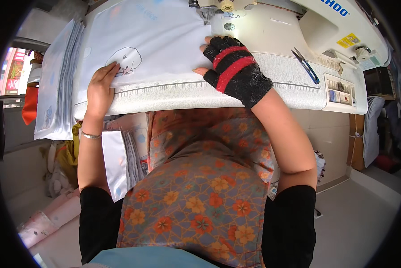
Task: Using an industrial sewing machine to stitch the edges of printed fabric panels to create bags or pillowcases.
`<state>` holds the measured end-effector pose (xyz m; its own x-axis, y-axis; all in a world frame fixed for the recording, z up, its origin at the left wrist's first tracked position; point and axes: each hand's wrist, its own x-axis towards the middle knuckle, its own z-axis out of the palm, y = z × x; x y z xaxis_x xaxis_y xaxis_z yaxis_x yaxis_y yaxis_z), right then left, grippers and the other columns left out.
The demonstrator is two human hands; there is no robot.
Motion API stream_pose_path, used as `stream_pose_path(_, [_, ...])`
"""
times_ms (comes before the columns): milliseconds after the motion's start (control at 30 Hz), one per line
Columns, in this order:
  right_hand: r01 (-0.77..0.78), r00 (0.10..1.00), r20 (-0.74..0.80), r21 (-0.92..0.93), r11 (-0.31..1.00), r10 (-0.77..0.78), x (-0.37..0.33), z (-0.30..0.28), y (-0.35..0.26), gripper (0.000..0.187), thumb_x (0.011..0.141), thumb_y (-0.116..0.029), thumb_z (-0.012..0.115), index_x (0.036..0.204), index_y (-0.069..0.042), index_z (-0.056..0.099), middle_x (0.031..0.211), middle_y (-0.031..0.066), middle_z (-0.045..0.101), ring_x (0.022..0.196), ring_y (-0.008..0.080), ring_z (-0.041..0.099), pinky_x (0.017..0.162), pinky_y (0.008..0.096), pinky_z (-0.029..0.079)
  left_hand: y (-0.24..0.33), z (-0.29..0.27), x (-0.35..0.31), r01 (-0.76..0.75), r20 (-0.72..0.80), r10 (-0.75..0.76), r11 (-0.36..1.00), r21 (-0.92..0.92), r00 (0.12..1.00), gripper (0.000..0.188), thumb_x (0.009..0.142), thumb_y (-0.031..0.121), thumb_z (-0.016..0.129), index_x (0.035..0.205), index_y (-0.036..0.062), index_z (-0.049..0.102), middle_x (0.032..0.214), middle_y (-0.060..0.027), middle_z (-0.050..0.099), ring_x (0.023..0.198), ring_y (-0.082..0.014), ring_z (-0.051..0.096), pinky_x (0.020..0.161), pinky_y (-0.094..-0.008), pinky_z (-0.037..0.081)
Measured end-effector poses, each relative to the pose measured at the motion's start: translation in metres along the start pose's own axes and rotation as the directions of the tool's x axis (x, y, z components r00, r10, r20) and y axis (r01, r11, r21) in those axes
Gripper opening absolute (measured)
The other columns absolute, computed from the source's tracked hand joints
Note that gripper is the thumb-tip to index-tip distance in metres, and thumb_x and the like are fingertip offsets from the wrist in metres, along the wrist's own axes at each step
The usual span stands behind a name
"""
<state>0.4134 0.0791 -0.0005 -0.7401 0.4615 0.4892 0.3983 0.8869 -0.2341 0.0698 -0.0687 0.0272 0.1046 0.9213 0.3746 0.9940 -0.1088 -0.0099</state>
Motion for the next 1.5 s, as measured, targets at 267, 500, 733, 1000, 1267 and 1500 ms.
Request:
stream_pose_path(267, [0.026, 1.000, 0.002, -0.126, 0.992, -0.026, 0.013, 0.013, 0.009, 0.060, 0.086, -0.047, 0.064, 0.129, -0.005, 0.056, 0.137, 0.0204, 0.051, 0.127, 0.0395, 0.047, 0.106, 0.0507, 0.038, -0.010, 0.008, 0.013, -0.095, -0.051, 0.104, 0.985, 0.144, 0.993, 0.037, 0.073, -0.005, 0.057, 0.106, 0.0047, 0.070, 0.111, -0.0096, 0.069, 0.099, -0.0266, 0.066, 0.086, -0.0354, 0.055])
stream_pose_path(500, [-0.028, 0.998, 0.057, -0.119, 0.993, 0.035, 0.014, 0.012, 0.006, 0.057, 0.085, -0.036, 0.069, 0.133, -0.010, 0.055, 0.141, 0.0171, 0.049, 0.131, 0.0384, 0.045, 0.108, 0.0495, 0.037, 0.036, -0.012, -0.007, -0.098, 0.040, 0.091, 0.970, 0.222, 0.995, 0.030, 0.075, 0.006, 0.059, 0.103, 0.0047, 0.068, 0.098, -0.0056, 0.067, 0.086, -0.0227, 0.065, 0.075, -0.0345, 0.055])
stream_pose_path(733, [0.049, 0.998, 0.027, -0.015, 0.999, -0.049, 0.013, 0.014, 0.010, 0.051, 0.089, -0.038, 0.064, 0.129, -0.007, 0.058, 0.138, 0.0187, 0.051, 0.127, 0.0389, 0.048, 0.106, 0.0486, 0.039, 0.100, -0.039, -0.022, -0.166, 0.138, 0.142, 0.970, 0.180, 0.980, 0.019, 0.072, 0.011, 0.060, 0.091, 0.0065, 0.065, 0.082, -0.0031, 0.057, 0.075, -0.0188, 0.060, 0.065, -0.0315, 0.052])
stream_pose_path(1000, [-0.006, 0.997, 0.076, 0.108, 0.994, -0.002, 0.006, 0.001, 0.009, 0.034, 0.085, -0.017, 0.067, 0.117, -0.005, 0.064, 0.128, 0.0143, 0.059, 0.120, 0.0344, 0.054, 0.102, 0.0431, 0.044, 0.171, -0.030, -0.017, -0.310, 0.157, 0.354, 0.917, -0.249, 0.922, 0.015, 0.067, 0.009, 0.059, 0.079, 0.0014, 0.063, 0.077, -0.0075, 0.056, 0.070, -0.0210, 0.060, 0.061, -0.0326, 0.050])
stream_pose_path(1267, [-0.055, 0.998, -0.003, 0.103, 0.993, 0.056, 0.007, 0.001, 0.013, 0.029, 0.085, -0.017, 0.068, 0.111, -0.005, 0.065, 0.125, 0.0142, 0.061, 0.115, 0.0332, 0.057, 0.100, 0.0422, 0.045, 0.185, -0.031, -0.017, -0.196, 0.217, 0.370, 0.807, -0.557, 0.903, 0.025, 0.077, 0.013, 0.065, 0.097, -0.0009, 0.065, 0.100, -0.0142, 0.064, 0.089, -0.0287, 0.065, 0.077, -0.0383, 0.053])
stream_pose_path(1500, [-0.081, 0.997, 0.023, 0.135, 0.988, 0.078, 0.005, -0.001, 0.012, 0.026, 0.084, -0.018, 0.068, 0.107, -0.005, 0.066, 0.122, 0.0135, 0.062, 0.113, 0.0339, 0.057, 0.098, 0.0425, 0.046, 0.059, -0.039, -0.123, 0.524, -0.242, -0.488, 0.844, 0.113, 0.839, 0.045, 0.088, 0.013, 0.066, 0.129, -0.0008, 0.056, 0.126, -0.0194, 0.060, 0.113, -0.0370, 0.058, 0.098, -0.0431, 0.044])
